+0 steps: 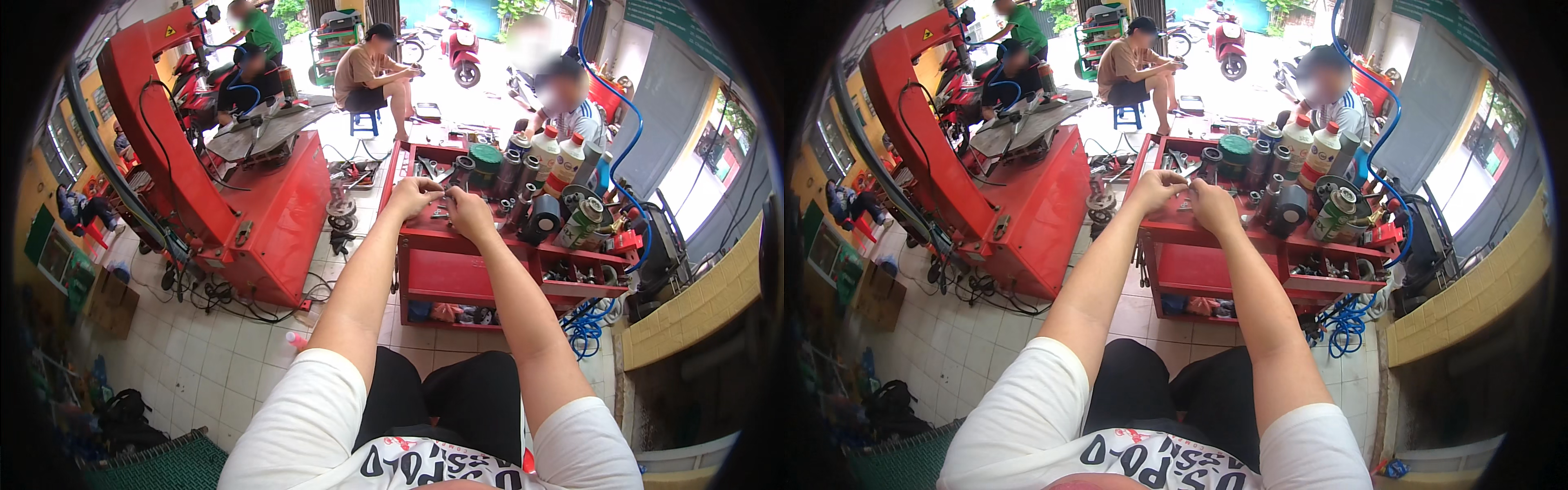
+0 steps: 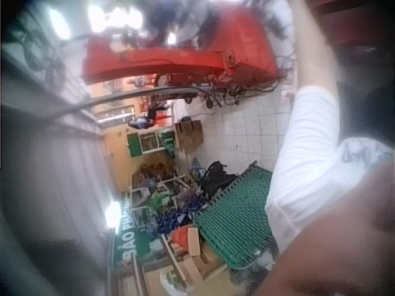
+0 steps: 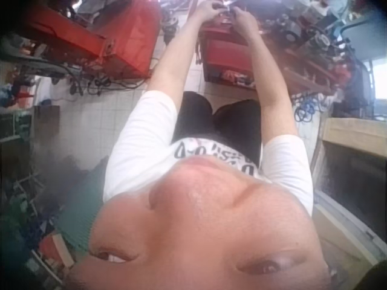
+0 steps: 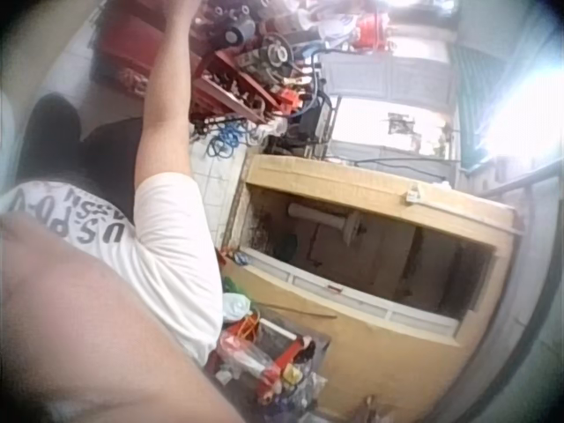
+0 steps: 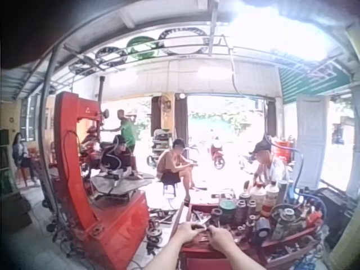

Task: The person sits in a workshop and assembles small mechanical components on a red tool cart. They pick up a cylindrical metal part and a smaller black component, then fit them together by hand. The person rotates the assembled unit to inspect the fit.

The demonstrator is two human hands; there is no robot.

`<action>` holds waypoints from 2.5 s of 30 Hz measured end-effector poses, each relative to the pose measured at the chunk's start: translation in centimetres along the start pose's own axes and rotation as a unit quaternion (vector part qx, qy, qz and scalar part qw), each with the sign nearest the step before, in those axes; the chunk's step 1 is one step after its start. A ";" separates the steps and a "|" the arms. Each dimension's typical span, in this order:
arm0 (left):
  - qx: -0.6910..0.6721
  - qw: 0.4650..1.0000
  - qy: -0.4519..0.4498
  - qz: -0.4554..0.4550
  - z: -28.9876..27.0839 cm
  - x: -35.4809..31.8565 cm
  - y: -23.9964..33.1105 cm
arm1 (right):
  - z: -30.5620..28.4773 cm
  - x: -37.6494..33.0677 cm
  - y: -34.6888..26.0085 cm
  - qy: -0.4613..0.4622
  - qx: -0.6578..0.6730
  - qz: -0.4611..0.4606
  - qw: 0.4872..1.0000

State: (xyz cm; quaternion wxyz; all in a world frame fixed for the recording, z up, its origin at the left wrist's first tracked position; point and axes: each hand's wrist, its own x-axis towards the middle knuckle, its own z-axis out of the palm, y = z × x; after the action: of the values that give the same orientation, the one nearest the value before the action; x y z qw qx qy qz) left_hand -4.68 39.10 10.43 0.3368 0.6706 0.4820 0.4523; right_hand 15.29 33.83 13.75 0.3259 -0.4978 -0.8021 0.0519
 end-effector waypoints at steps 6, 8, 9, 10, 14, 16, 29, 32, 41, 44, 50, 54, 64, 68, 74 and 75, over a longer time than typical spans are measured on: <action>-0.014 1.000 -0.006 -0.012 0.4 -0.7 2.6 | -0.5 -0.2 0.4 -0.003 -0.009 0.011 1.000; -0.027 1.000 -0.007 -0.005 0.2 -0.7 2.6 | -0.5 -0.1 0.3 -0.008 -0.016 0.011 1.000; -0.033 0.999 -0.013 0.007 0.2 -0.7 2.6 | -0.4 -0.1 0.4 -0.005 -0.011 0.010 1.000; -0.038 0.999 -0.020 0.019 0.2 -0.7 2.5 | -0.3 -0.1 0.5 -0.002 -0.006 0.008 1.000; -0.014 0.999 0.000 0.040 0.7 -0.1 1.0 | -0.2 -0.1 0.9 0.020 0.021 0.011 1.000; 0.033 0.998 0.019 0.049 0.6 0.6 0.0 | -0.1 0.1 0.9 0.031 0.024 0.002 0.999; 0.031 0.999 0.040 0.002 1.3 0.9 0.1 | -0.2 -0.2 1.5 0.033 0.010 0.016 0.999; 0.051 0.996 0.053 0.043 1.0 0.8 -0.3 | 0.0 0.0 1.4 0.027 0.013 0.008 1.000; 0.186 0.971 0.113 0.099 0.8 0.1 1.2 | 0.2 0.2 1.6 0.022 0.010 0.026 0.999; 0.132 0.984 0.055 0.104 0.0 -0.8 2.7 | 0.3 0.3 1.2 0.014 0.025 0.019 0.999; 0.209 0.968 0.077 0.118 0.5 -1.5 3.1 | 0.3 0.0 1.4 0.023 0.040 0.024 0.999; 0.211 0.969 0.055 0.115 -0.2 -1.1 2.5 | 0.2 0.2 0.5 -0.007 0.017 0.019 1.000; 0.294 0.953 -0.001 0.076 0.6 -1.2 3.0 | -0.4 -0.1 0.7 -0.034 0.029 0.027 0.999; 0.288 0.953 0.020 0.086 0.2 0.1 1.3 | -0.4 -0.1 0.4 -0.011 0.152 -0.052 0.987; 0.290 0.952 0.045 0.081 1.0 0.3 1.1 | -0.8 -0.4 1.1 -0.048 0.128 -0.067 0.988; 0.293 0.952 0.042 0.074 1.0 0.2 1.5 | -0.9 -0.5 0.9 -0.025 0.134 -0.047 0.989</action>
State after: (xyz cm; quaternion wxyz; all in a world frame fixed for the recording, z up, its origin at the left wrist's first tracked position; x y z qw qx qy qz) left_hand -3.24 38.81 11.47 0.0704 0.7542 0.5558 0.3425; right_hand 16.62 33.65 13.89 0.3714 -0.4095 -0.8185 0.1563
